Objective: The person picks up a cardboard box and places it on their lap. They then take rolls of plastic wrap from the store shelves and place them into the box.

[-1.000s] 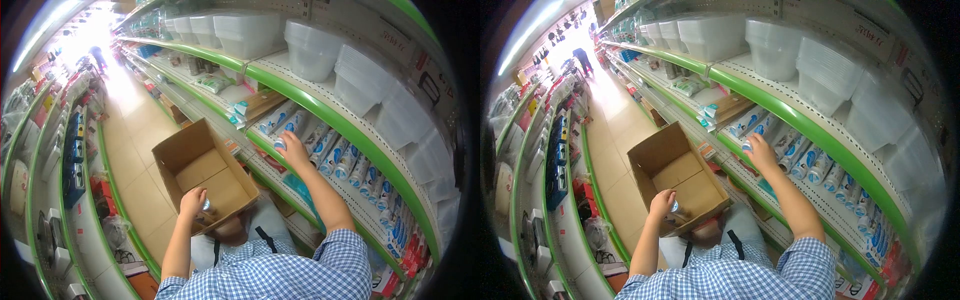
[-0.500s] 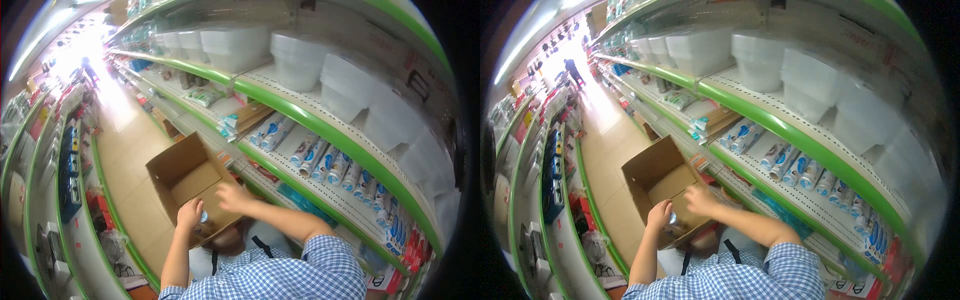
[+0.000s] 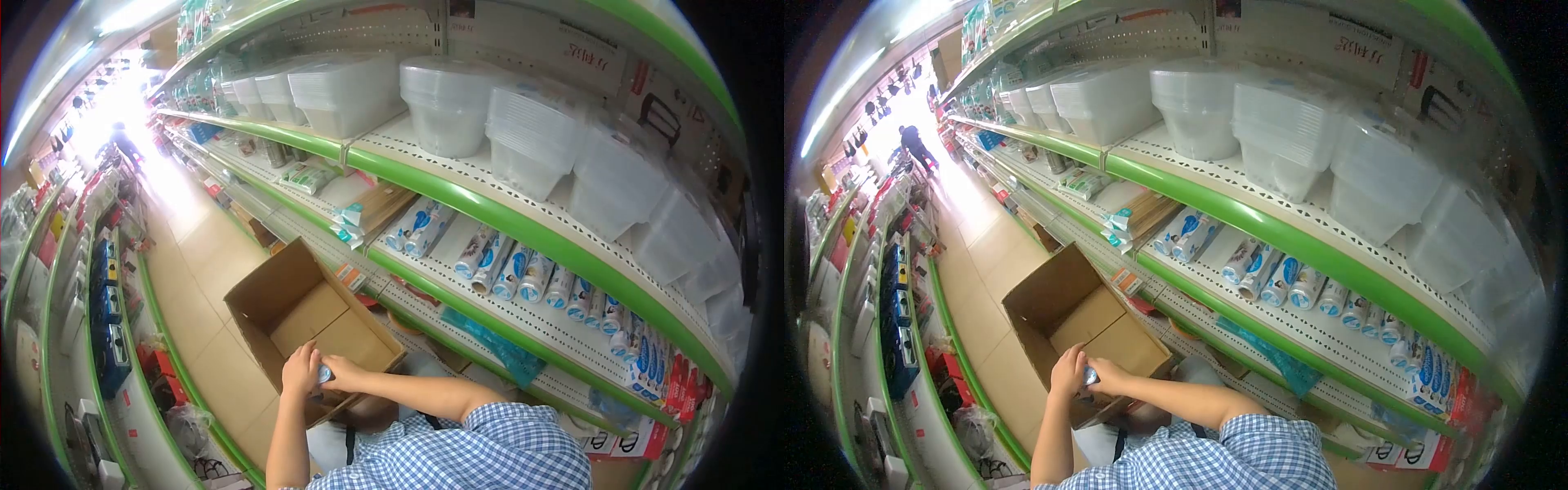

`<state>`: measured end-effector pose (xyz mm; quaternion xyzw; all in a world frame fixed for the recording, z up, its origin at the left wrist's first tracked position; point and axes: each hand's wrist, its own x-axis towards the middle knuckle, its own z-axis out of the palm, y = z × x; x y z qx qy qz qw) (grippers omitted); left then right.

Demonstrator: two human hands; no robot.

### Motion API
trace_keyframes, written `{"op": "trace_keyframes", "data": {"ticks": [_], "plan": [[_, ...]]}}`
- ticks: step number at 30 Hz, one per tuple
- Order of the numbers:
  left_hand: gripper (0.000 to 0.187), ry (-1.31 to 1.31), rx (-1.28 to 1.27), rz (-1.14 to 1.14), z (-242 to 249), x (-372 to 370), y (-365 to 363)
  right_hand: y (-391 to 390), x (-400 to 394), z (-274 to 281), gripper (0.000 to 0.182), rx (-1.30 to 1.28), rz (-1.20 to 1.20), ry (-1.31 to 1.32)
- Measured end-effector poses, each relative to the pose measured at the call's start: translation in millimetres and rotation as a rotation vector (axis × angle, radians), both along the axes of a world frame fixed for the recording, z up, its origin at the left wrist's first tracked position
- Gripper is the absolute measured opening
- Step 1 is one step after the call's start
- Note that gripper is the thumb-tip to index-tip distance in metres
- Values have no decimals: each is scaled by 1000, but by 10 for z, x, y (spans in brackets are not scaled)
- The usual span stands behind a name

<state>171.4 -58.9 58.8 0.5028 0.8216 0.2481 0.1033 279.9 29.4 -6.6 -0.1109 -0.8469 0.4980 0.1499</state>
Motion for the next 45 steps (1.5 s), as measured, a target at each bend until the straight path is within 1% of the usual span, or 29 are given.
{"op": "trace_keyframes", "data": {"ticks": [2, 5, 6, 8, 9, 10, 11, 12, 13, 16, 18, 19, 20, 22, 25, 28, 29, 32, 33, 37, 40, 41, 45], "plan": [[38, 14, 40, -16, -24, -25, 1, 11, 40, -79, 59, 29, -63, 127], [37, 25, 85, -24, -14, -56, -37, 137, 343, 280, 58, -100, -155, 111], [36, 25, 99, -25, -7, -61, -41, 179, 413, 217, 56, -184, -196, 158], [30, 27, 156, -13, 23, -59, -44, 277, 726, 476, 54, -267, -253, 232], [27, 28, 187, -6, 33, -55, -46, 338, 892, 585, 52, -181, -320, 275], [23, 32, 220, -18, 35, -53, -54, 380, 1052, 681, 51, -315, -358, 332], [20, 36, 255, -31, 35, -57, -61, 435, 1231, 832, 52, -306, -401, 382], [16, 39, 290, -43, 31, -59, -64, 479, 1381, 874, 53, -392, -419, 470], [14, 12, 327, -23, 25, -56, -63, 486, 1523, 998, 56, -542, -419, 609], [11, -43, 402, 8, 2, -26, -55, 561, 1835, 1217, 60, -414, -509, 789], [11, -31, 408, -12, 6, -25, -35, 810, 2028, 1162, 67, 229, -596, 695], [11, -26, 405, -20, 8, -20, -29, 900, 2067, 1167, 68, 309, -625, 729], [11, -19, 403, -27, 11, -18, -23, 923, 2077, 1186, 68, 130, -672, 741], [11, -14, 388, -31, 2, -12, -42, 997, 2048, 1335, 66, 166, -703, 733], [11, -9, 367, -25, -21, -17, -73, 1092, 2079, 1387, 68, 311, -675, 733], [11, 1, 351, -19, -33, -34, -137, 987, 2056, 1561, 68, -235, -735, 983], [12, 4, 344, -16, -28, -43, -147, 991, 2065, 1587, 67, -207, -729, 1002], [12, 10, 307, -11, 7, -28, -138, 1179, 2073, 1471, 65, 248, -771, 869], [12, 12, 292, -12, 18, -19, -139, 1227, 2088, 1605, 62, 556, -795, 732], [13, 4, 270, -25, -38, -14, -106, 1494, 2019, 1620, 58, 682, -878, 472], [14, 13, 311, -39, -42, 44, -99, 1664, 1944, 1569, 57, 674, -888, 274], [14, 16, 313, -38, -29, 57, -110, 1727, 1921, 1515, 58, 633, -885, 258], [14, 17, 299, -36, -22, 52, -152, 1894, 1804, 1386, 60, 572, -896, 23]]}}
